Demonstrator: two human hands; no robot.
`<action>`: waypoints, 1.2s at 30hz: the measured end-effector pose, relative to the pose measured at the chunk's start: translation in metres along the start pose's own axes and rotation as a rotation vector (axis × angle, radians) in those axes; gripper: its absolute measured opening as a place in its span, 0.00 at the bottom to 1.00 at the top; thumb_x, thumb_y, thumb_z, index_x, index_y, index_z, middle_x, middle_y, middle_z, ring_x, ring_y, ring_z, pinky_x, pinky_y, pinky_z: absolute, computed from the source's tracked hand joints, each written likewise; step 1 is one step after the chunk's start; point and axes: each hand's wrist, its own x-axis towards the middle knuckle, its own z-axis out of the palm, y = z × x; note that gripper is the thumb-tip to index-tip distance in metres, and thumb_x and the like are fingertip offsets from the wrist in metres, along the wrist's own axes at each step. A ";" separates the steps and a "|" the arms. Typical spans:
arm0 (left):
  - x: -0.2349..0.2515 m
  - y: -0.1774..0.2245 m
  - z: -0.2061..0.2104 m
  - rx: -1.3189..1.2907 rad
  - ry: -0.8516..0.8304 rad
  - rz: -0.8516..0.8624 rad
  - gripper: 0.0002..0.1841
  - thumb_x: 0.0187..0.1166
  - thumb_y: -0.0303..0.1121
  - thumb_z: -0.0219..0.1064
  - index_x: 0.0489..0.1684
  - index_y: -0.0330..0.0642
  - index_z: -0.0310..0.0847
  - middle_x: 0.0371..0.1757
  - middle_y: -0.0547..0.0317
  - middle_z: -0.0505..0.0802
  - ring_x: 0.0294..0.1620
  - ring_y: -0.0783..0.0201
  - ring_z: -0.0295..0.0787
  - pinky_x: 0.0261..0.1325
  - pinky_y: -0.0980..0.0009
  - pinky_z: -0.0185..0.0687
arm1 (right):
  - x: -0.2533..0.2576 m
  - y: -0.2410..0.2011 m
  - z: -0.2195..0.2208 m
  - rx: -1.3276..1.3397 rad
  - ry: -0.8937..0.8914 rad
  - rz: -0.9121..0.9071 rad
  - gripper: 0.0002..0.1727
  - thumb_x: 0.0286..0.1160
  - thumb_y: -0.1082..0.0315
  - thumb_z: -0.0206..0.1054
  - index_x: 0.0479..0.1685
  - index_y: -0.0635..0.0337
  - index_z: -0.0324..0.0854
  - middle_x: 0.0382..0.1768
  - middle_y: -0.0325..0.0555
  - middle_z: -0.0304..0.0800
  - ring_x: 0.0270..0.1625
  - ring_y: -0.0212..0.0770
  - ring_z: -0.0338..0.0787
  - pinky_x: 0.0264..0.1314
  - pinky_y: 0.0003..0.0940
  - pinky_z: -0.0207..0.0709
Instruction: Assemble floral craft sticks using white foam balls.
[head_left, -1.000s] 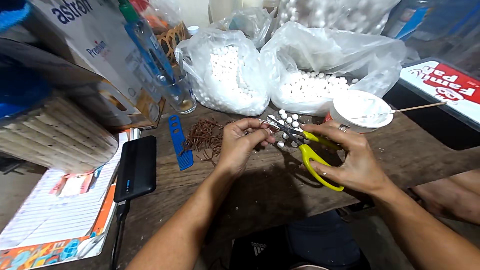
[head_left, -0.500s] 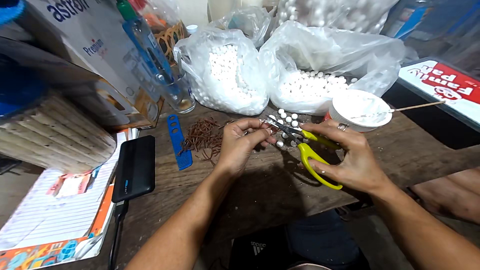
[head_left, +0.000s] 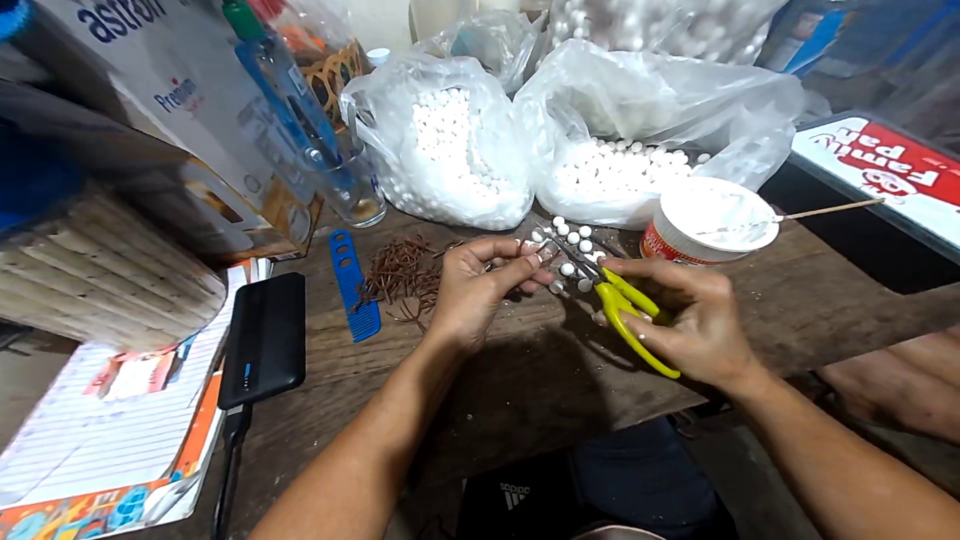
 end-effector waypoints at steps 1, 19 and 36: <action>0.000 0.000 0.000 -0.001 0.002 -0.005 0.09 0.77 0.13 0.65 0.34 0.36 0.88 0.33 0.55 0.96 0.29 0.69 0.93 0.37 0.76 0.91 | 0.000 0.000 0.000 0.023 0.019 0.006 0.23 0.65 0.65 0.75 0.58 0.71 0.85 0.39 0.35 0.94 0.37 0.17 0.89 0.42 0.15 0.86; 0.003 0.000 0.000 0.021 0.058 -0.005 0.06 0.80 0.16 0.66 0.39 0.37 0.82 0.33 0.56 0.95 0.30 0.65 0.96 0.39 0.71 0.94 | -0.025 -0.012 -0.025 -0.165 0.001 0.083 0.28 0.64 0.56 0.75 0.59 0.67 0.86 0.46 0.40 0.93 0.46 0.16 0.87 0.50 0.12 0.82; -0.005 -0.005 0.006 0.206 -0.001 0.217 0.09 0.72 0.12 0.70 0.35 0.38 0.82 0.31 0.63 0.95 0.28 0.70 0.95 0.38 0.73 0.95 | -0.004 -0.015 0.001 -0.127 -0.056 0.131 0.30 0.60 0.53 0.75 0.62 0.63 0.87 0.44 0.36 0.90 0.43 0.15 0.84 0.46 0.12 0.79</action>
